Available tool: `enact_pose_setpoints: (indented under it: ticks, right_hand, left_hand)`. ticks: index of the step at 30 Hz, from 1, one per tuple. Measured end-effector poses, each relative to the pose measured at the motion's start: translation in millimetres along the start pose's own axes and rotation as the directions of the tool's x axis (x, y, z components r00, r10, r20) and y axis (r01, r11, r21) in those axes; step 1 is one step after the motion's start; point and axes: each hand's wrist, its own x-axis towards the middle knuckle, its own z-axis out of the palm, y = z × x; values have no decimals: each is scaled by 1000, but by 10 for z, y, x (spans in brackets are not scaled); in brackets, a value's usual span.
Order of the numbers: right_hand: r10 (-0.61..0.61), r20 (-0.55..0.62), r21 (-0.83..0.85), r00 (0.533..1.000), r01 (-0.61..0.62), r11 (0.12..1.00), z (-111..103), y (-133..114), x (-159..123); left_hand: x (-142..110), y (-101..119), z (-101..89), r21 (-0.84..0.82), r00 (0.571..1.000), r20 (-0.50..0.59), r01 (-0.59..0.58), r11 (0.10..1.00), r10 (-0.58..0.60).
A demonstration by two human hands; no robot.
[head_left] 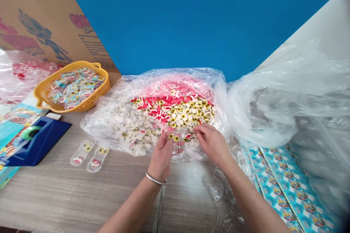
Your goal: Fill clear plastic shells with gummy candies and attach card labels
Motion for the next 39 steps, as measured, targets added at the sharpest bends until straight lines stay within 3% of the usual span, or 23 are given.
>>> enact_pose_setpoints:
  ticks: [4, 7, 11, 14, 19, 22, 24, 26, 29, 31, 33, 36, 39]
  right_hand:
    - [-43, 264, -253, 963, 113, 961, -42, -32, 172]
    - [-52, 332, -325, 942, 166, 931, 29, -79, 238]
    - [-33, 227, -245, 973, 90, 965, 28, -98, 233]
    - [-126, 76, -121, 989, 134, 984, -22, -165, 82]
    - [-386, -42, -293, 921, 358, 886, 81, -366, -362]
    - [-445, -32, -367, 895, 404, 838, 139, -432, -566]
    - [-439, -57, -321, 897, 400, 858, 73, -399, -635]
    - [-376, -140, -253, 916, 334, 908, -110, -257, -651]
    - [-119, -317, -270, 941, 31, 962, -552, 213, -584]
    - [100, -400, -365, 911, -258, 894, -862, 647, -482]
    - [250, -372, -496, 894, -419, 760, -1101, 1075, -343]
    - [283, -279, -544, 918, -394, 741, -1272, 1540, -133]
    - [298, -217, -556, 930, -368, 745, -1294, 1758, -10]
  left_hand:
    - [-2, -7, -5, 1, 1000, 1, 5, 1000, -5]
    - [2, -19, -10, -6, 1000, 0, 5, 1000, -5]
    - [0, 5, -9, -63, 1000, 19, 21, 998, -20]
    - [-23, 43, 32, -150, 996, 74, 59, 987, -48]
    - [-102, 30, 175, -216, 986, 161, 72, 974, -38]
    - [-156, -2, 267, -182, 984, 166, 90, 979, -60]
    - [-180, -8, 317, -151, 983, 156, 125, 981, -102]
    - [-188, 0, 352, -128, 981, 147, 144, 981, -125]
    - [-192, 18, 376, -67, 981, 146, 137, 988, -127]
    - [-202, 19, 376, -5, 979, 154, 136, 991, -133]
    - [-215, 6, 372, 38, 977, 162, 131, 991, -136]
    - [-226, -24, 371, 70, 976, 156, 141, 987, -151]
    - [-220, -41, 376, 80, 978, 136, 145, 986, -155]
